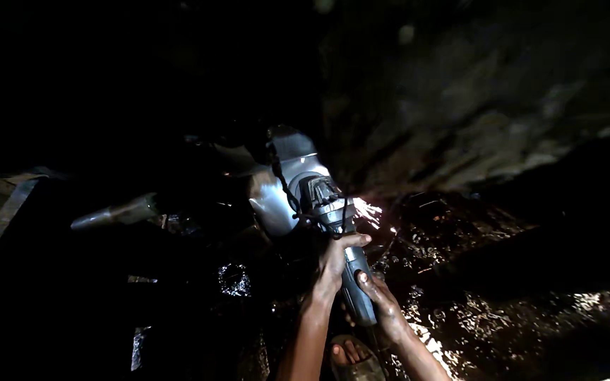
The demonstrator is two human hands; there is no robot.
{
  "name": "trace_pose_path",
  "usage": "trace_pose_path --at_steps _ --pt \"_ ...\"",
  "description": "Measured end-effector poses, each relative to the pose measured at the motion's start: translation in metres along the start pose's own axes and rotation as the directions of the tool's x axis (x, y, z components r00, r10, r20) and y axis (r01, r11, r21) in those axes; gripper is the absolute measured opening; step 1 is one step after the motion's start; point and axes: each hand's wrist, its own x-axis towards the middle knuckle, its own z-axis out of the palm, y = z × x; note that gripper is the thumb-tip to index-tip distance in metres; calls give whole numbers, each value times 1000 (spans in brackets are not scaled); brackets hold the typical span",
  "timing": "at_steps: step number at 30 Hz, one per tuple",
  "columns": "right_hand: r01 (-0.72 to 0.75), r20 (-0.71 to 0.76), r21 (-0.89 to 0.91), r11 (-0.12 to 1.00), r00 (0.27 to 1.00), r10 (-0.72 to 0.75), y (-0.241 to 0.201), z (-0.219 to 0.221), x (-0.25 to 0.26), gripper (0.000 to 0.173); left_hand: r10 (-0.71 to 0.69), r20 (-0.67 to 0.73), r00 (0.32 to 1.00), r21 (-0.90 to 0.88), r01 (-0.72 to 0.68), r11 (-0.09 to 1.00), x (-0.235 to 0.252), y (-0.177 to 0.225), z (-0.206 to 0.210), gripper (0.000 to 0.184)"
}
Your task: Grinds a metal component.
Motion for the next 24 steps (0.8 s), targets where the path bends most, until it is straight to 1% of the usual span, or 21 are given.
trace_pose_path --at_steps 6,12,15,20,24 --pt "-1 8 16 1000 1000 1 -2 0 0 73 0 -11 1000 -24 0 1000 1 0 1 32" --pt "10 18 39 999 1000 -10 -1 -3 0 73 -4 -6 1000 4 4 1000 2 0 4 35" --pt "-9 5 44 999 1000 9 -1 -3 0 73 -10 15 1000 6 10 1000 1 0 5 32" --pt "-22 2 42 999 1000 22 -4 -3 -1 70 -26 6 1000 -3 26 1000 1 1 6 34" --pt "-31 0 46 998 1000 31 -4 -2 0 72 -31 2 1000 -2 31 1000 1 4 6 33"
